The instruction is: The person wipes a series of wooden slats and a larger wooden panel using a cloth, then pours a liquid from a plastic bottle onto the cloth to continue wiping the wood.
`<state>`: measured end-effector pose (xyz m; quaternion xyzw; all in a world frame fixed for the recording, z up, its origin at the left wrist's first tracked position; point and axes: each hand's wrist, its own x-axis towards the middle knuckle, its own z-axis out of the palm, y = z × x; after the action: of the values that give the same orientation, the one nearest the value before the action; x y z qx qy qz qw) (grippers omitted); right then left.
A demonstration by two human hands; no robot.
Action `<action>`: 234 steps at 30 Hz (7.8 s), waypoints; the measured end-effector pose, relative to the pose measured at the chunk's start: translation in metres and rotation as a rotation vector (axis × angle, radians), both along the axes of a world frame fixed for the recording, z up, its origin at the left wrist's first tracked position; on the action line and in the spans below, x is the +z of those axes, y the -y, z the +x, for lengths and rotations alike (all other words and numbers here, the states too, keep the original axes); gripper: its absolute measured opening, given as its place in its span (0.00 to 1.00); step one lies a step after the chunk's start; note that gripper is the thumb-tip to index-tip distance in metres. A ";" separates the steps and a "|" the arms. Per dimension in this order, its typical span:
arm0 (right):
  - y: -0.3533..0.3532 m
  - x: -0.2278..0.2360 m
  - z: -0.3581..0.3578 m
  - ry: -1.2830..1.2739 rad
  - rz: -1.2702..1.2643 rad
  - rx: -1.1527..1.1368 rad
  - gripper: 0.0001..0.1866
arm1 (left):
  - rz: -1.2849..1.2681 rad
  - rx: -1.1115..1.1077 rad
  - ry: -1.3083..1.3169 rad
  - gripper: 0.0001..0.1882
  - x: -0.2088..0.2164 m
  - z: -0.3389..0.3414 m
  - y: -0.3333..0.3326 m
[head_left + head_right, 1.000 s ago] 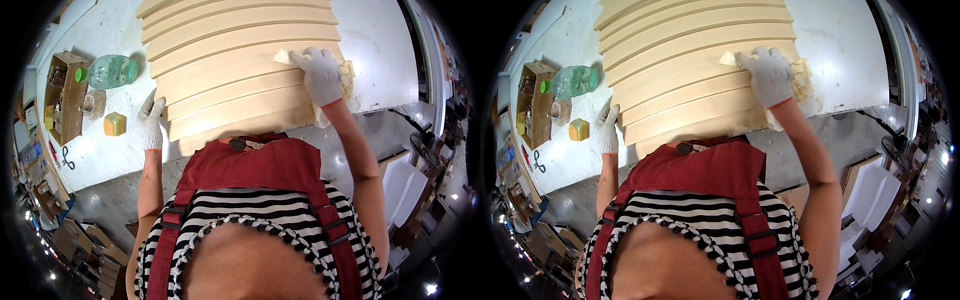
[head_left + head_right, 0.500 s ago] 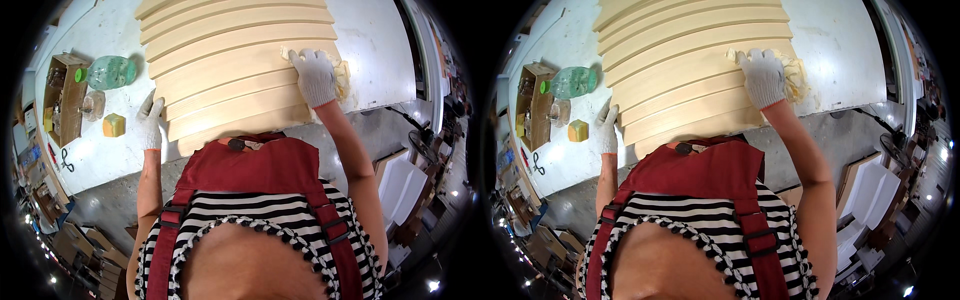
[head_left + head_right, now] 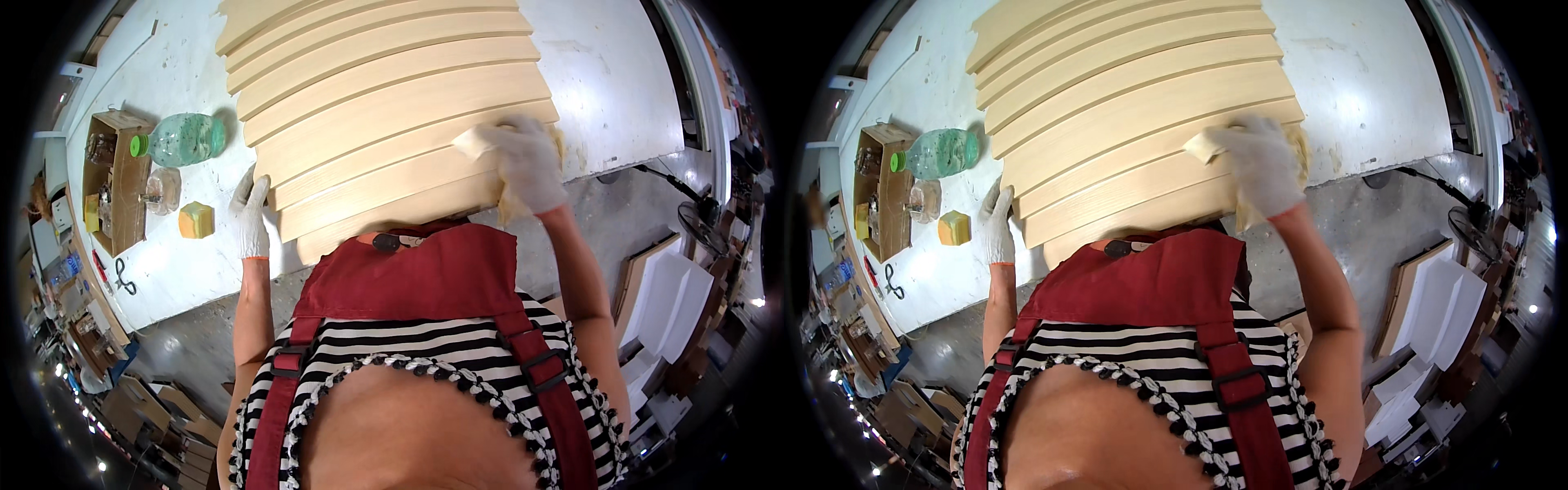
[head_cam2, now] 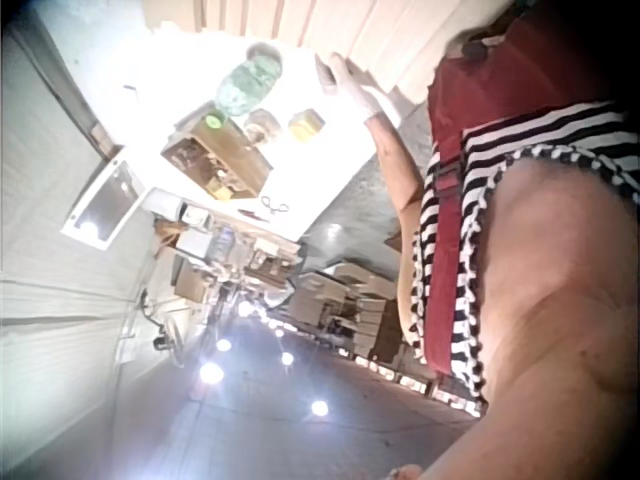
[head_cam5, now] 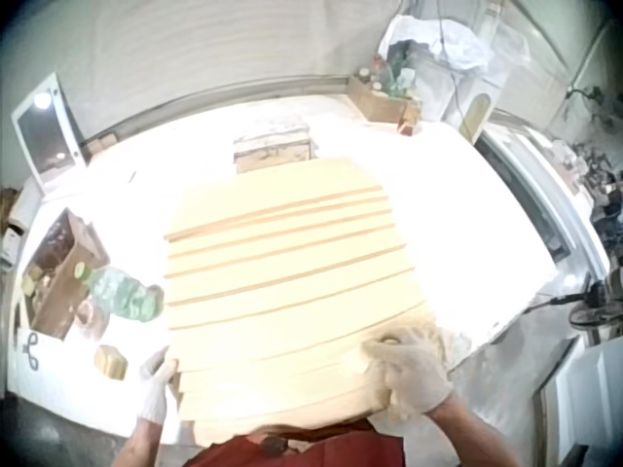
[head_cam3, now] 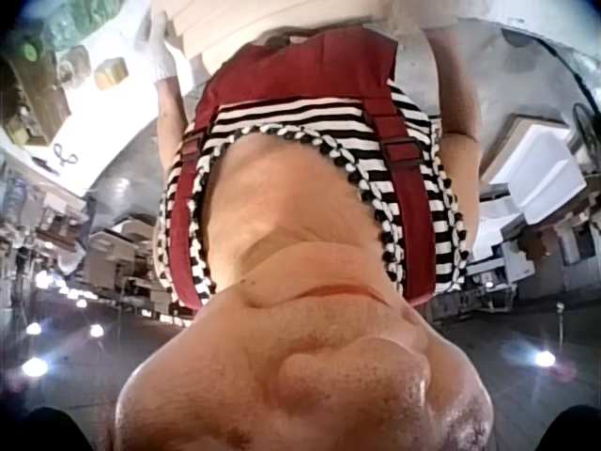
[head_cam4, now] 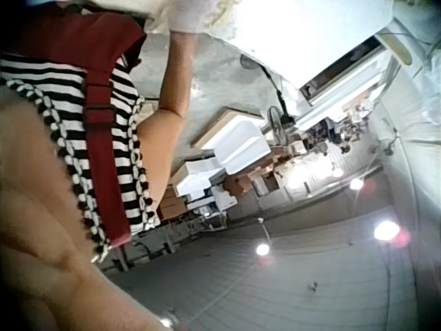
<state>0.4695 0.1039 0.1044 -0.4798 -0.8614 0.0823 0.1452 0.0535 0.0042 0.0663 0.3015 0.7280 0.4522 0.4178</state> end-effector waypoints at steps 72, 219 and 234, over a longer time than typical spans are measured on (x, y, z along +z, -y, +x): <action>-0.001 0.016 0.072 -1.205 -0.646 -0.352 0.21 | -0.514 -0.699 1.361 0.24 0.067 0.240 -0.106; -0.485 -0.165 -0.210 0.220 0.209 0.152 0.22 | 0.307 0.152 -0.165 0.25 0.058 -0.033 -0.108; -0.478 -0.062 -0.131 0.270 -0.086 -0.001 0.27 | -0.017 -0.540 -1.093 0.34 -0.033 -0.085 -0.434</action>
<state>0.3382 0.5820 0.0421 -0.4926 -0.8686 0.0538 0.0073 -0.0315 0.4380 0.0336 0.6607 0.7384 0.1042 0.0860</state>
